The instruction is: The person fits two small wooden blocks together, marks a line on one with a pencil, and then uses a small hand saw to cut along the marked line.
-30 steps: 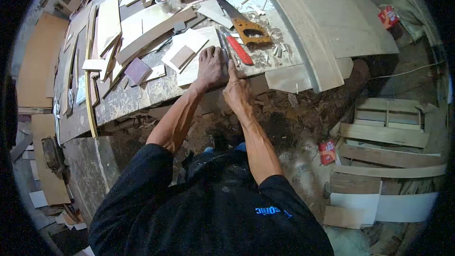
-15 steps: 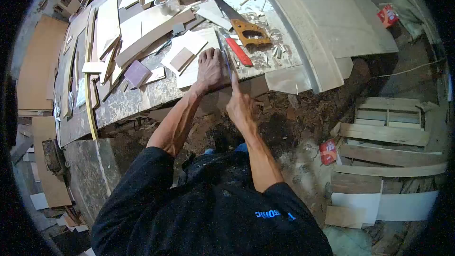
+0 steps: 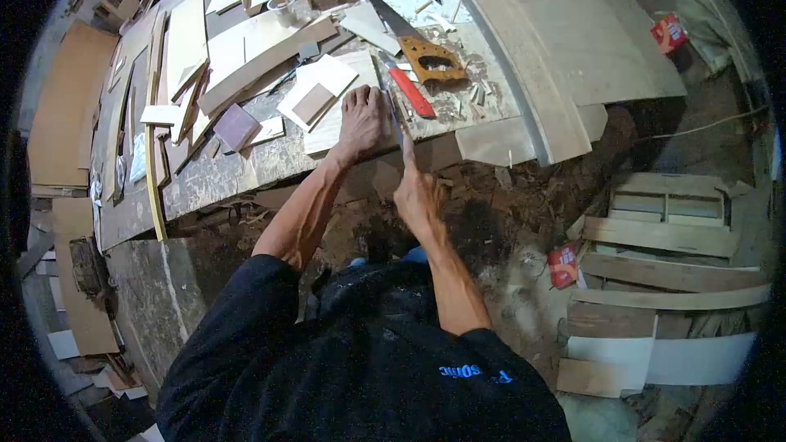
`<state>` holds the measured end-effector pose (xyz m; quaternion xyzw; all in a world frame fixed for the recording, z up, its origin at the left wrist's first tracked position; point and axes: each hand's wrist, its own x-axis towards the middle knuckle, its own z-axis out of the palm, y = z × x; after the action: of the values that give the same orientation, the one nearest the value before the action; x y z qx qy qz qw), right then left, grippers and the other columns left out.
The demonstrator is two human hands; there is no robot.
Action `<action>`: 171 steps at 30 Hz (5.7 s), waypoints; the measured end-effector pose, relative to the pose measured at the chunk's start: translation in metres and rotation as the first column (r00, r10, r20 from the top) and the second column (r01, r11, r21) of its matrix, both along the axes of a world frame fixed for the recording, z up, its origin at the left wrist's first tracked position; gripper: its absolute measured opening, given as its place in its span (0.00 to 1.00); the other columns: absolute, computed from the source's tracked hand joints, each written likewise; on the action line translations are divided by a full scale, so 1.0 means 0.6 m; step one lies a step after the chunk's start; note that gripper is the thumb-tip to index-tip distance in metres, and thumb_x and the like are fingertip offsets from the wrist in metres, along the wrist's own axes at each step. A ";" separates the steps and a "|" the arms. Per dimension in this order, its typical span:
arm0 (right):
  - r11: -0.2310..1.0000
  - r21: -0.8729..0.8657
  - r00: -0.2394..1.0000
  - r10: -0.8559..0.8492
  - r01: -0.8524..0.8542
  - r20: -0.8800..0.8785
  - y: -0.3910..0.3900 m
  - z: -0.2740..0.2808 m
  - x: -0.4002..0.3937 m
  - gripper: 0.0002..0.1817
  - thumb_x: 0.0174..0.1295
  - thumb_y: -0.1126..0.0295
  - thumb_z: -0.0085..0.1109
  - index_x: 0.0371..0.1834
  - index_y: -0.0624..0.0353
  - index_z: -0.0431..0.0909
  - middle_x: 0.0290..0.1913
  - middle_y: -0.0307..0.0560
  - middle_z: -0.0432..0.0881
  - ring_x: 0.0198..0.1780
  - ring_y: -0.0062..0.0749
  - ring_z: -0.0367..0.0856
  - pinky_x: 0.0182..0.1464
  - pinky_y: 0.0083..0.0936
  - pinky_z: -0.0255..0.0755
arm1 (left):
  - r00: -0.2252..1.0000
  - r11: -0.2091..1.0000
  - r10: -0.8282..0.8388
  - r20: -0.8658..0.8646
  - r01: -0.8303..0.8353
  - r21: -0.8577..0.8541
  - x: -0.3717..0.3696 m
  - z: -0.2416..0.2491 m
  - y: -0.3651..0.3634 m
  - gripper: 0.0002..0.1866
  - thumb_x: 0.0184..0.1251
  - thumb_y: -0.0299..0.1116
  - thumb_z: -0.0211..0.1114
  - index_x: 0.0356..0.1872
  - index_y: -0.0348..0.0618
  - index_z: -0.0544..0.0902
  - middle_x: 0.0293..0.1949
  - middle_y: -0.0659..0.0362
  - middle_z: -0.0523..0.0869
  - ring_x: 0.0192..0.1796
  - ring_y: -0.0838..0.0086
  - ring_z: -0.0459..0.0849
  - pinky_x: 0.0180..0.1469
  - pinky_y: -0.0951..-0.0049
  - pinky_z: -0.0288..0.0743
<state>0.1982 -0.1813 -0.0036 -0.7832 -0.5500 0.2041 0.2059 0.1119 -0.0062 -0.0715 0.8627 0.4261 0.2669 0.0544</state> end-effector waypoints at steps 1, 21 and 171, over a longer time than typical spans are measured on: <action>1.000 -0.018 1.000 0.000 0.000 -0.006 0.027 -0.001 0.004 0.40 0.61 0.75 0.48 0.79 0.47 0.50 0.24 0.70 0.79 0.29 0.65 0.81 0.33 0.54 0.72 | 1.000 0.997 -0.006 -0.015 0.005 -0.076 -0.001 0.022 -0.009 0.26 0.56 0.38 0.60 0.56 0.38 0.70 0.54 0.45 0.71 0.61 0.49 0.68 0.65 0.52 0.58; 1.000 -0.009 1.000 0.001 -0.001 -0.008 -0.012 -0.012 0.000 0.39 0.62 0.73 0.49 0.78 0.46 0.50 0.22 0.67 0.78 0.25 0.61 0.80 0.30 0.53 0.70 | 1.000 0.997 0.017 -0.003 -0.017 0.071 0.001 -0.002 0.002 0.21 0.59 0.34 0.58 0.53 0.38 0.71 0.52 0.47 0.72 0.58 0.51 0.69 0.62 0.53 0.61; 0.997 0.073 1.000 -0.010 0.012 -0.020 -0.039 -0.053 -0.022 0.40 0.65 0.76 0.51 0.79 0.52 0.46 0.16 0.56 0.74 0.17 0.48 0.75 0.21 0.42 0.66 | 0.999 0.999 -0.052 0.007 0.052 -0.001 -0.005 0.003 -0.006 0.26 0.54 0.31 0.59 0.56 0.38 0.69 0.54 0.46 0.69 0.59 0.49 0.67 0.63 0.51 0.60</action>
<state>0.1848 -0.2049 -0.0353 -0.7762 -0.5507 0.1903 0.2410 0.1087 -0.0100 -0.0697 0.8725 0.4034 0.2683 0.0633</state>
